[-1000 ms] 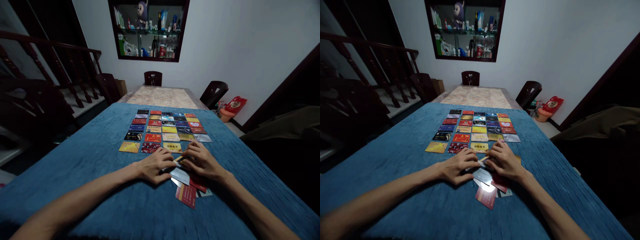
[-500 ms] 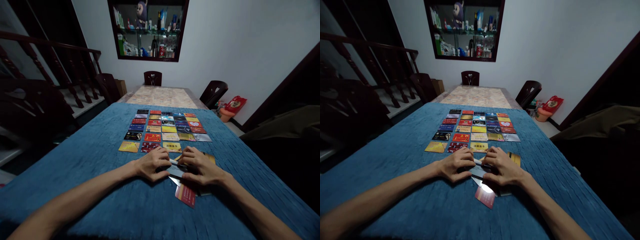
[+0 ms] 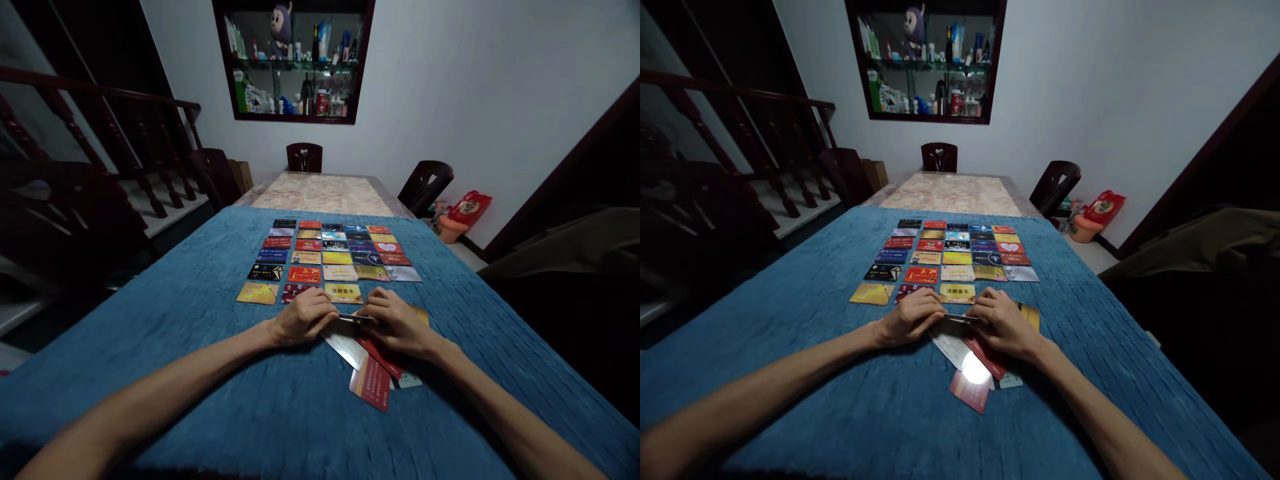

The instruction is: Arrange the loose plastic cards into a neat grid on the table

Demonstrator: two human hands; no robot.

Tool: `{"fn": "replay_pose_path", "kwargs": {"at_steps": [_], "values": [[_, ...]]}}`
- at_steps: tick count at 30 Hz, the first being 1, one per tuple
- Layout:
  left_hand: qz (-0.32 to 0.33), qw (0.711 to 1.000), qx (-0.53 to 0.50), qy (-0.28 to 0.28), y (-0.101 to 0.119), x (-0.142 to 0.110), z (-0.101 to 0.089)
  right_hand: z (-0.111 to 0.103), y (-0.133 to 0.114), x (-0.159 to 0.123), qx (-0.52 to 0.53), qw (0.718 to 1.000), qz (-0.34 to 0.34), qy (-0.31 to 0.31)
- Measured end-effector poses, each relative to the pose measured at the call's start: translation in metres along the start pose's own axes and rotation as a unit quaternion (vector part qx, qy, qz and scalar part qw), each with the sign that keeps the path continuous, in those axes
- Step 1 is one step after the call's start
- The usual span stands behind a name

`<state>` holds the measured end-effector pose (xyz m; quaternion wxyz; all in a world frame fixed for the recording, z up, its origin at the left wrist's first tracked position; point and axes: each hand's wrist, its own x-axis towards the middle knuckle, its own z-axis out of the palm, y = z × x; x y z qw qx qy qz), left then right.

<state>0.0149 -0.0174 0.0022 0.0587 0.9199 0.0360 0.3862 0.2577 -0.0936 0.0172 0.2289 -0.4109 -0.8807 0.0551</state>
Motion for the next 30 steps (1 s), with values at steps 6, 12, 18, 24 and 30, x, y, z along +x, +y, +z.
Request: {"fn": "replay_pose_path", "kwargs": {"at_steps": [6,12,18,24,30], "values": [[-0.014,1.0,-0.013,0.006,0.001,0.001,-0.001,0.004,0.003,0.0,0.006,0.999,0.003,0.039],[-0.016,0.999,-0.022,0.026,-0.001,0.0,0.001,0.003,0.004,0.001,0.033,0.993,0.019,0.115],[-0.009,0.999,-0.034,0.029,-0.002,-0.001,0.001,0.0,-0.006,0.004,0.078,0.974,0.039,0.209],[-0.017,0.999,-0.038,-0.009,0.001,0.003,-0.002,0.004,-0.016,0.005,0.074,0.966,0.03,0.247],[-0.026,0.998,-0.054,0.017,0.003,0.003,-0.003,0.001,-0.019,0.006,-0.04,0.959,-0.005,0.279]]}}
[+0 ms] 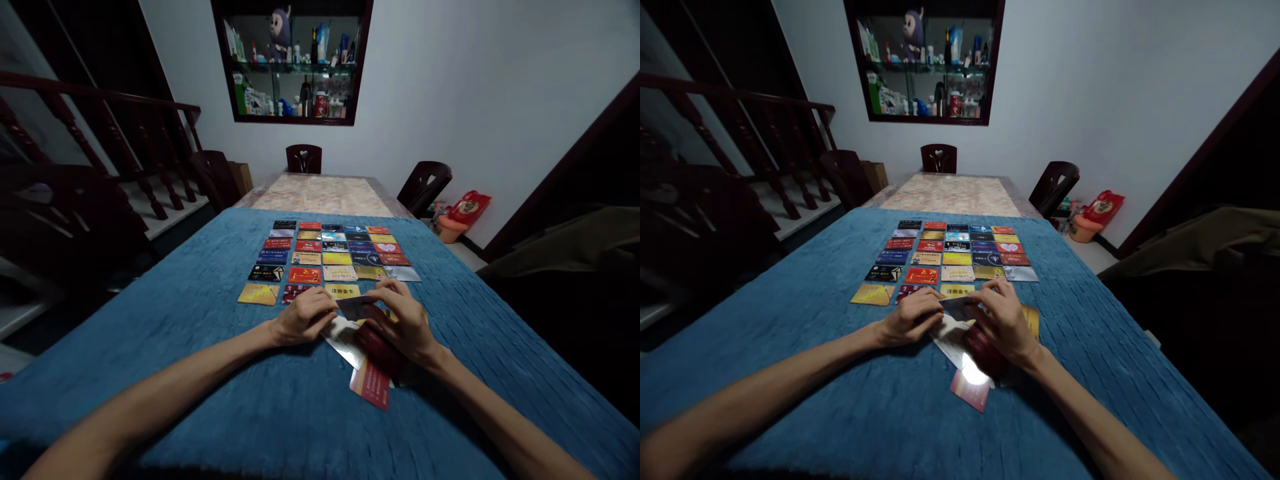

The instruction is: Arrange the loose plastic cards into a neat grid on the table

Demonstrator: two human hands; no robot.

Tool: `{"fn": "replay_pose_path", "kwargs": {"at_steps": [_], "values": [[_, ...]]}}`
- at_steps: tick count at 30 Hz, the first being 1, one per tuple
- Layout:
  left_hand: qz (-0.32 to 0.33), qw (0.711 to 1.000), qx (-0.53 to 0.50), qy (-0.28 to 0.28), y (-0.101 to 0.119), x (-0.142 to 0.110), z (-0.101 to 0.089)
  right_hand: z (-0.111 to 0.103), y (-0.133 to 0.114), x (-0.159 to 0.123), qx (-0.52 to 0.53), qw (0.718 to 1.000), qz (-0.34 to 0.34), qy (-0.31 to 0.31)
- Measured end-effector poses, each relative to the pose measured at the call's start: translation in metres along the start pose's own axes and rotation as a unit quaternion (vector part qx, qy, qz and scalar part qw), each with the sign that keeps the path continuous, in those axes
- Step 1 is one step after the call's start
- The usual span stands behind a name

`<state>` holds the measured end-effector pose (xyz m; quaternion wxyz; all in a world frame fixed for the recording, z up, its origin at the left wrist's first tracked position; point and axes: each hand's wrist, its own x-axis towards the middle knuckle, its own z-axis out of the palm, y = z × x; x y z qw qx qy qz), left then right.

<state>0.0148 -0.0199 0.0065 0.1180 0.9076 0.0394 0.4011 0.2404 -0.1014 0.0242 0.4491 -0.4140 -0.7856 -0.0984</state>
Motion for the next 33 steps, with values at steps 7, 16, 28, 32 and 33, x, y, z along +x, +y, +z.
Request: {"fn": "replay_pose_path", "kwargs": {"at_steps": [7,16,28,32,33], "values": [[-0.021,0.999,-0.008,0.037,0.005,-0.001,0.0,0.001,0.0,0.0,-0.08,0.995,-0.04,-0.04],[-0.002,0.998,-0.007,0.06,0.006,0.0,0.009,0.008,-0.004,-0.001,-0.087,0.991,-0.067,-0.08],[-0.036,0.999,0.003,0.018,0.003,-0.004,0.004,0.003,0.012,-0.008,-0.057,0.988,-0.051,-0.134],[-0.042,0.999,0.024,-0.004,0.001,-0.006,0.004,0.004,0.016,-0.01,-0.063,0.985,-0.036,-0.154],[-0.041,0.999,0.03,-0.01,0.0,-0.007,0.004,0.005,0.016,-0.011,-0.065,0.985,-0.028,-0.156]]}}
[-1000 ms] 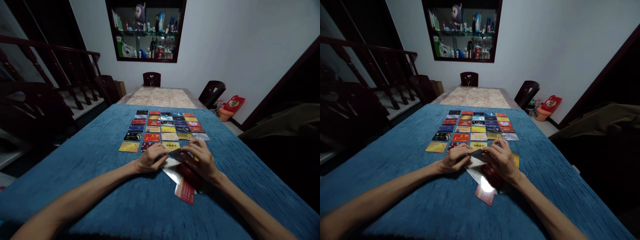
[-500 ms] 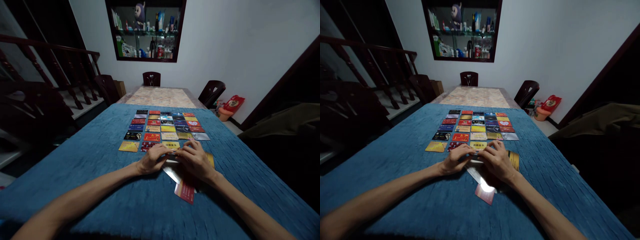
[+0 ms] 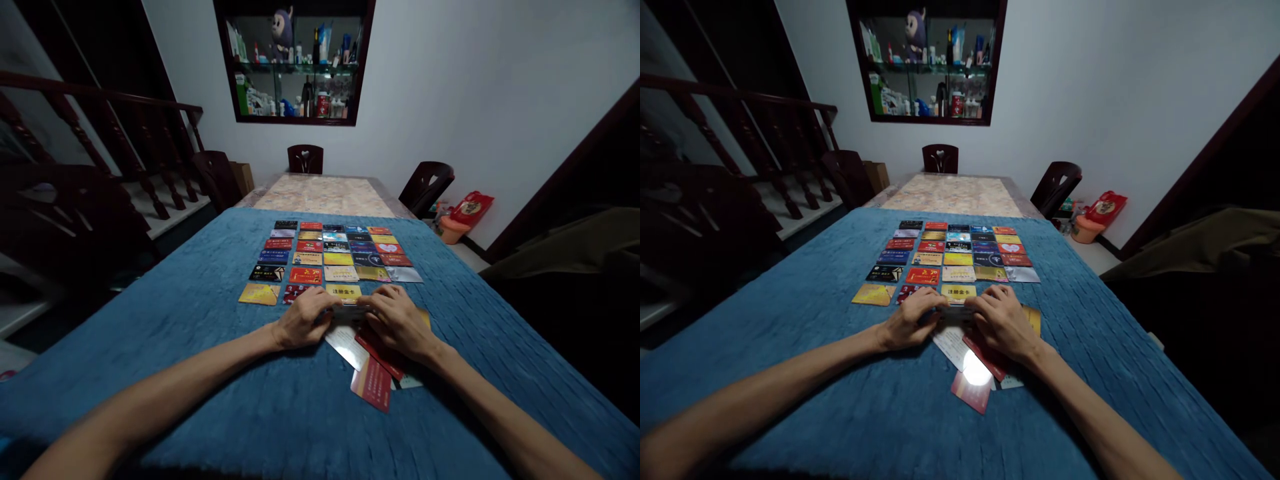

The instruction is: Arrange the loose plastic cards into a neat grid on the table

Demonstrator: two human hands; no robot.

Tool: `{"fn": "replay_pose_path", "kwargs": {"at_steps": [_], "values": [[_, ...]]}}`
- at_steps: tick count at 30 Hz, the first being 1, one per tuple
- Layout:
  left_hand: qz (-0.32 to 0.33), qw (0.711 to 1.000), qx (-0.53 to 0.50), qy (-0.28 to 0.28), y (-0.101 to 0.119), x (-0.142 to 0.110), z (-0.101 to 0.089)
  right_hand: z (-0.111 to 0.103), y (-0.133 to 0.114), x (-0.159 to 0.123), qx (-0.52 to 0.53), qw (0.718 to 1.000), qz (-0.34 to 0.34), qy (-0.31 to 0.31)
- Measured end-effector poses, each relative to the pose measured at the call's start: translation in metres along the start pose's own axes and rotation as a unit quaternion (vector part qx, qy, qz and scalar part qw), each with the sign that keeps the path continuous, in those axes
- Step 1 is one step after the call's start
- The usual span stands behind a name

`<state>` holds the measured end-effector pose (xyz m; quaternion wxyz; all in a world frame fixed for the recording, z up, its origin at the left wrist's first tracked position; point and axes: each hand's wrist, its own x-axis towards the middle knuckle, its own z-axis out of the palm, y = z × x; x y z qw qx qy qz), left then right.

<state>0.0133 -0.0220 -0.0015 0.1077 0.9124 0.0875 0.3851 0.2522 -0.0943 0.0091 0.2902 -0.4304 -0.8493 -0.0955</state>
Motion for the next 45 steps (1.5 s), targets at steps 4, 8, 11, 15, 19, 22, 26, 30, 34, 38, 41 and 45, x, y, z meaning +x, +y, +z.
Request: {"fn": "replay_pose_path", "kwargs": {"at_steps": [4,8,11,15,19,22,26,30,34,38,41,45], "values": [[-0.013,1.0,0.026,-0.009,-0.001,-0.002,0.001,0.003,0.001,-0.001,0.001,1.0,0.027,0.004],[-0.04,0.998,0.05,-0.007,0.001,-0.002,0.001,0.005,0.003,-0.002,-0.009,0.999,0.037,0.003],[-0.052,0.997,0.062,-0.008,0.003,-0.002,0.002,0.006,0.002,-0.003,-0.013,0.999,0.047,-0.007],[-0.061,0.995,0.073,-0.018,0.004,-0.003,0.003,0.008,0.001,-0.004,-0.034,0.998,0.055,-0.011],[-0.065,0.994,0.083,-0.019,0.003,-0.004,0.004,0.011,0.001,-0.005,-0.048,0.997,0.053,-0.005],[-0.066,0.994,0.091,-0.01,0.003,-0.003,0.005,0.013,0.002,-0.006,-0.041,0.997,0.06,0.009],[-0.059,0.992,0.108,0.008,0.002,-0.002,0.005,0.013,0.001,-0.005,-0.028,0.998,0.06,0.023],[-0.051,0.992,0.114,0.028,0.002,-0.001,0.004,0.012,-0.003,-0.004,-0.025,0.998,0.053,0.024],[-0.05,0.991,0.116,0.039,0.003,0.0,0.003,0.014,-0.004,-0.005,-0.039,0.997,0.052,0.032],[-0.061,0.992,0.108,0.038,0.004,0.0,0.003,0.016,-0.003,-0.005,-0.059,0.996,0.039,0.046],[-0.077,0.992,0.102,0.025,0.006,0.0,0.001,0.016,-0.002,-0.005,-0.066,0.996,0.033,0.051],[-0.093,0.99,0.107,-0.009,0.008,0.001,-0.002,0.016,-0.001,-0.004,-0.074,0.995,0.022,0.06]]}}
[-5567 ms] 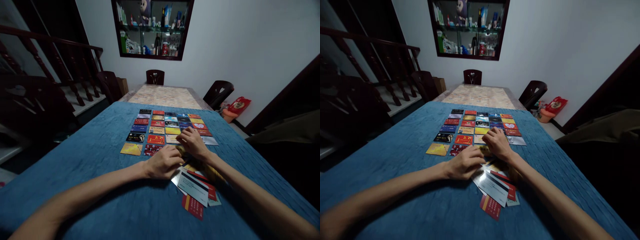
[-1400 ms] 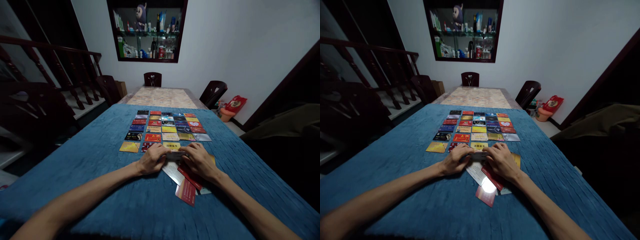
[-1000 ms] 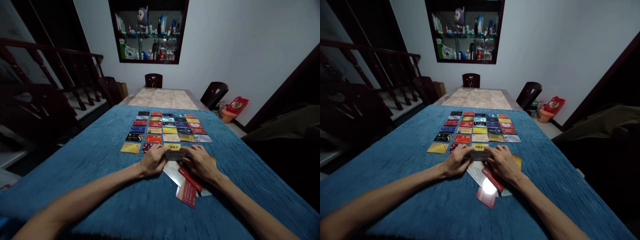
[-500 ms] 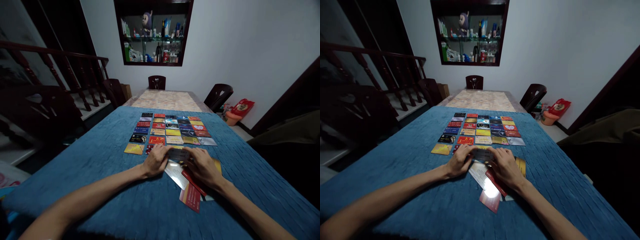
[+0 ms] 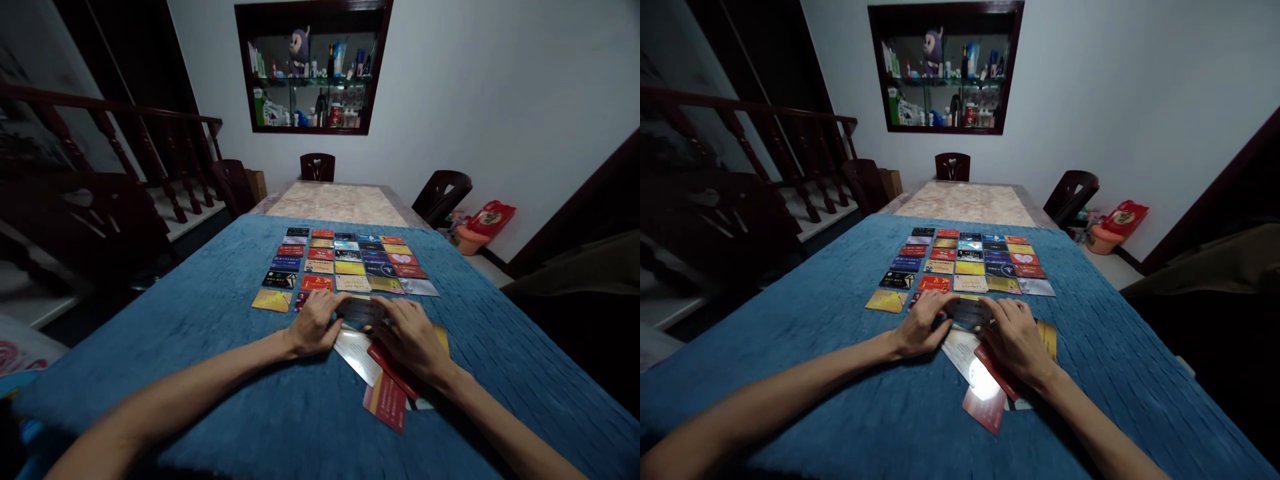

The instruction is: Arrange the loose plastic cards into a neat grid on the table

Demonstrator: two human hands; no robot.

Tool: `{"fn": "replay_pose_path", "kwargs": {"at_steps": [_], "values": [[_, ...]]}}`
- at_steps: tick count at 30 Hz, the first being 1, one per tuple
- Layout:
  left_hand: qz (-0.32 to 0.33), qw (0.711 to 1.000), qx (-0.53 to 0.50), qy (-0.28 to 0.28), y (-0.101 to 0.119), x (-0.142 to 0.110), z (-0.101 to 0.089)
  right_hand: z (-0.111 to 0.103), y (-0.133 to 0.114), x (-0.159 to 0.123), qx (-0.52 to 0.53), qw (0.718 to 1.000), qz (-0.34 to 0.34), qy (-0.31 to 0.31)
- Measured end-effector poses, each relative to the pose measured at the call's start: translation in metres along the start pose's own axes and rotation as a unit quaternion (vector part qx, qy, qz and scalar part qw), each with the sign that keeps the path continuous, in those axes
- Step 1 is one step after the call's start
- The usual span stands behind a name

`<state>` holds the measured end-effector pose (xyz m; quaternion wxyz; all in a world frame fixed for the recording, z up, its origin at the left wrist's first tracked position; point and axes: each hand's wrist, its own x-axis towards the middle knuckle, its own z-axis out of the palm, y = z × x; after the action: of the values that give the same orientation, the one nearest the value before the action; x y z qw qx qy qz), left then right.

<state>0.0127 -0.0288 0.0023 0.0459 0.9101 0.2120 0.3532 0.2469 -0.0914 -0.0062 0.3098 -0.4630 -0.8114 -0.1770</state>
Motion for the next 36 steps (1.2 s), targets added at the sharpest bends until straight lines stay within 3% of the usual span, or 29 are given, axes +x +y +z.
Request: {"fn": "replay_pose_path", "kwargs": {"at_steps": [10,19,29,36], "values": [[0.035,0.999,0.031,-0.019,-0.005,0.003,-0.008,-0.006,-0.002,0.006,-0.031,0.999,0.001,0.038],[0.037,0.997,0.046,-0.048,-0.02,0.014,-0.029,-0.006,0.0,0.025,-0.013,0.999,-0.027,0.038],[-0.004,0.995,0.082,-0.059,-0.049,0.019,-0.058,0.019,0.009,0.07,-0.011,0.997,-0.067,0.024],[-0.027,0.993,0.107,-0.045,-0.085,0.025,-0.071,0.045,0.018,0.115,-0.005,0.996,-0.093,0.013]]}}
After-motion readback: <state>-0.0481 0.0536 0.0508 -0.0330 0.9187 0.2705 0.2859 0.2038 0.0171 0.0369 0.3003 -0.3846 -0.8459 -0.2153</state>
